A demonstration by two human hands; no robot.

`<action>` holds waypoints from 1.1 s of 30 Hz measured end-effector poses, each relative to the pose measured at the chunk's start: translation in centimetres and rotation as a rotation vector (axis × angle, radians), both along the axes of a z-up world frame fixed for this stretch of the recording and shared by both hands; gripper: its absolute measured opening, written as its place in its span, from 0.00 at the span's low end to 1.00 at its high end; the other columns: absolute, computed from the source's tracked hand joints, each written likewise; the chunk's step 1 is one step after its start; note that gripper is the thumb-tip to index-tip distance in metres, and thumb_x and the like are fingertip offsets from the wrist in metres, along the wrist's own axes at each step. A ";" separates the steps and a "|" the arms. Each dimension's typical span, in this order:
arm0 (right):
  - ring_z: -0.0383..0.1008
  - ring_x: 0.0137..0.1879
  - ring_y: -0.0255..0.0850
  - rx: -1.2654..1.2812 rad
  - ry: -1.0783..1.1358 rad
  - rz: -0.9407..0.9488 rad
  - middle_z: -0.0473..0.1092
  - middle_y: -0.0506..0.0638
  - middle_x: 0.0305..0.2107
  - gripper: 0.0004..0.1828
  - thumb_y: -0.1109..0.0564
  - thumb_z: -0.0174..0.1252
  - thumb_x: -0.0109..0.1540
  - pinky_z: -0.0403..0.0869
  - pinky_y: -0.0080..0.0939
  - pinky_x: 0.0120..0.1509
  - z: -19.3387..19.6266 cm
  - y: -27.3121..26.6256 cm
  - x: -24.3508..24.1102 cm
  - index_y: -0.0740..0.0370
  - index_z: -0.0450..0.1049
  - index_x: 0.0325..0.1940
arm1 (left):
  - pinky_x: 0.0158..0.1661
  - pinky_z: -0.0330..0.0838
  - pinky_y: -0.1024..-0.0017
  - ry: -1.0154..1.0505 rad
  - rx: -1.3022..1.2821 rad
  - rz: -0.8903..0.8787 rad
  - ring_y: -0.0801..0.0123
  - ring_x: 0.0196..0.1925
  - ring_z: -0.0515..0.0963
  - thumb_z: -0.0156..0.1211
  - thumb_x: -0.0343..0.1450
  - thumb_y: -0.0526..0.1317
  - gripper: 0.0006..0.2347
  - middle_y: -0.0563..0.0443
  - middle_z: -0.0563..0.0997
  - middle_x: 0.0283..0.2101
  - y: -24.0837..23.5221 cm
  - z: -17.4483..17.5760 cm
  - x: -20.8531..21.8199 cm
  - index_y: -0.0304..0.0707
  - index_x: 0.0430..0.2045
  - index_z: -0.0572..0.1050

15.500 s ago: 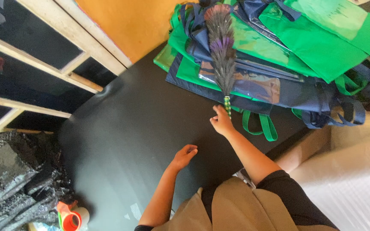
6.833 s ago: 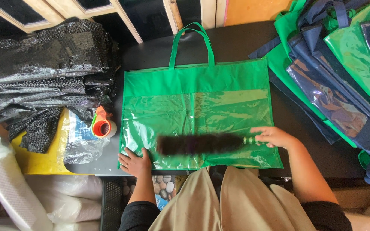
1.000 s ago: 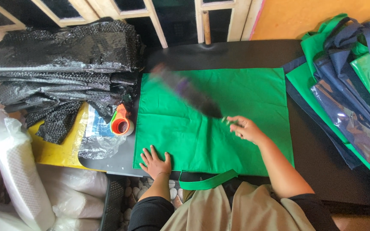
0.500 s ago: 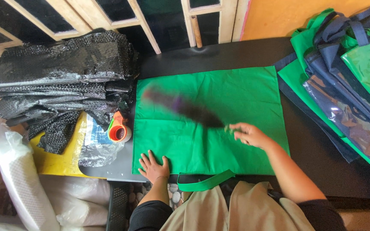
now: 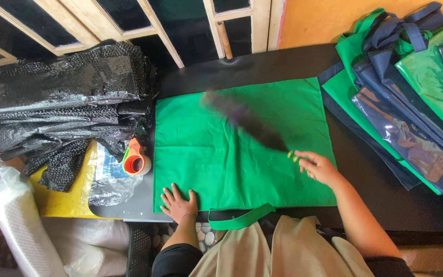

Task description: Cleaning a reusable bag with a duster, inserting a pillow, and adding a product label.

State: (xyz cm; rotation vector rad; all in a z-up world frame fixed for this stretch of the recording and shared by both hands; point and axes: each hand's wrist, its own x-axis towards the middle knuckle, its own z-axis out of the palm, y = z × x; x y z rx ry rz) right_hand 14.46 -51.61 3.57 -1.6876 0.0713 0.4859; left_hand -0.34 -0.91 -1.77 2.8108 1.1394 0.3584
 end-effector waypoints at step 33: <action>0.62 0.16 0.34 -0.119 0.311 0.255 0.77 0.65 0.27 0.19 0.57 0.56 0.67 0.62 0.30 0.18 5.1 -5.4 -3.4 0.60 0.77 0.63 | 0.69 0.49 0.41 -0.065 0.012 -0.007 0.53 0.78 0.58 0.52 0.63 0.63 0.36 0.48 0.62 0.76 -0.3 0.2 -0.1 0.62 0.70 0.63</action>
